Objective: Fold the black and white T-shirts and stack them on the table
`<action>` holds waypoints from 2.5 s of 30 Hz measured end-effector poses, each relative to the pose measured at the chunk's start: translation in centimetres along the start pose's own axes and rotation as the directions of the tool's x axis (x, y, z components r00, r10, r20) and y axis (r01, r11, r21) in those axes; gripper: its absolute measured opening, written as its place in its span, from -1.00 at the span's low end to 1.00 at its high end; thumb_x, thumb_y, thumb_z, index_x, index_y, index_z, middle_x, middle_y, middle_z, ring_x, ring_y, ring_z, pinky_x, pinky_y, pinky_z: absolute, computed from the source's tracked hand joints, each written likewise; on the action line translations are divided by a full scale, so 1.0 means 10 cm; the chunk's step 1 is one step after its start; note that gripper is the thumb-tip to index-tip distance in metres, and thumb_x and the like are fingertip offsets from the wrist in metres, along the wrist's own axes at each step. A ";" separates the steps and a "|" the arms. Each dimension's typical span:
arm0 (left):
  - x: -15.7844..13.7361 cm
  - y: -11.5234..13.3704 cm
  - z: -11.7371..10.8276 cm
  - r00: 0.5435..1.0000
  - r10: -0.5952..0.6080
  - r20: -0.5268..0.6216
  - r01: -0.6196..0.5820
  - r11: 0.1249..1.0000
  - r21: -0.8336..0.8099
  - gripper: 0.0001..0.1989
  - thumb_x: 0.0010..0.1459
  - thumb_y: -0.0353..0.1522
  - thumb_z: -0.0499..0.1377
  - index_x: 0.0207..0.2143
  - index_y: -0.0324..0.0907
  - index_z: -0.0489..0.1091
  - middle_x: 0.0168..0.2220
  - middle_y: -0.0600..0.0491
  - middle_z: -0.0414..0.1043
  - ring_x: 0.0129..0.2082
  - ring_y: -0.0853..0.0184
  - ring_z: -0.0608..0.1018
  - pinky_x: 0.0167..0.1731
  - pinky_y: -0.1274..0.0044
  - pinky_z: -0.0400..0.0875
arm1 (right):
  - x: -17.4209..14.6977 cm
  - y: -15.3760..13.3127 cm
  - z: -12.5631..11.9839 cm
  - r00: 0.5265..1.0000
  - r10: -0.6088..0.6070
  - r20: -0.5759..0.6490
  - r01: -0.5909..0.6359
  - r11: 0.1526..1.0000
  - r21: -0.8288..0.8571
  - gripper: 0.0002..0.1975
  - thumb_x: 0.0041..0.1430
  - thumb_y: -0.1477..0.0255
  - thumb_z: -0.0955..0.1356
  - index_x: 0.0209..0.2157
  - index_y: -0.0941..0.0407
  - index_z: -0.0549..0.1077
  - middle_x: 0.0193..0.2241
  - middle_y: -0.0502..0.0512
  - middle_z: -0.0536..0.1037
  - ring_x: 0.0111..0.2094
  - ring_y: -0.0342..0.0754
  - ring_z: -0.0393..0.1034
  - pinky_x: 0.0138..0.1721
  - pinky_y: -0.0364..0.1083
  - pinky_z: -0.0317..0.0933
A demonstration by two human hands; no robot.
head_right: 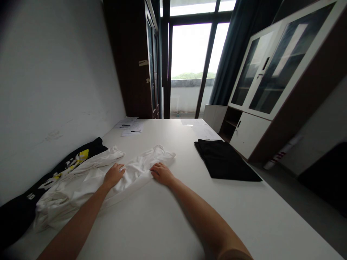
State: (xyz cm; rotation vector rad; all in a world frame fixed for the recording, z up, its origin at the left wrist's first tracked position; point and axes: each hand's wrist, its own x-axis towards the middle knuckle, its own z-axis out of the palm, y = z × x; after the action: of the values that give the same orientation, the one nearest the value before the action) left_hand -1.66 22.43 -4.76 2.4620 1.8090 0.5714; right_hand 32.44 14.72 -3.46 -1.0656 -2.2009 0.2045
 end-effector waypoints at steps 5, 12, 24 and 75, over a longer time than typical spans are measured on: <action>0.00 0.00 0.01 1.000 -0.012 0.008 0.012 1.000 -0.005 -0.65 0.36 -0.27 0.09 0.09 -0.19 0.46 -0.01 -0.12 0.46 -0.04 0.17 0.53 0.04 0.42 0.33 | 0.00 0.00 -0.01 1.000 0.000 -0.003 0.000 1.000 0.006 -0.84 0.36 0.40 0.35 -0.09 0.05 0.55 -0.15 0.13 0.59 -0.05 0.04 0.42 0.06 0.03 0.29; 0.00 0.01 0.00 1.000 -0.023 0.014 0.023 1.000 0.003 -0.64 0.36 -0.26 0.09 0.11 -0.18 0.45 0.01 -0.11 0.46 -0.03 0.18 0.52 0.04 0.43 0.32 | 0.00 0.00 0.00 1.000 -0.004 0.001 0.004 1.000 0.000 -0.84 0.36 0.40 0.35 -0.09 0.06 0.55 -0.14 0.13 0.59 -0.04 0.03 0.41 0.07 0.03 0.28; -0.01 0.02 -0.02 1.000 -0.024 0.015 0.025 1.000 -0.017 -0.65 0.36 -0.26 0.08 0.09 -0.18 0.46 0.01 -0.12 0.46 -0.03 0.17 0.51 0.05 0.42 0.32 | 0.00 -0.04 -0.04 1.000 0.008 0.015 -0.008 1.000 -0.006 -0.83 0.35 0.41 0.35 -0.08 0.06 0.56 -0.14 0.15 0.59 -0.04 0.05 0.42 0.06 0.05 0.29; -0.01 0.00 0.00 1.000 -0.010 0.006 0.010 1.000 -0.011 -0.64 0.36 -0.27 0.08 0.10 -0.19 0.46 -0.01 -0.11 0.45 -0.03 0.17 0.52 0.04 0.42 0.32 | 0.00 0.00 0.00 1.000 0.002 0.006 -0.002 1.000 0.009 -0.83 0.35 0.40 0.34 -0.09 0.04 0.55 -0.14 0.13 0.59 -0.05 0.05 0.41 0.07 0.05 0.28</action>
State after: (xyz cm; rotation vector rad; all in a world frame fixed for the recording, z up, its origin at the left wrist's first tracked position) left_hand -1.66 22.35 -4.74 2.4436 1.8094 0.5716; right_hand 32.46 14.72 -3.51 -1.0640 -2.2022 0.2188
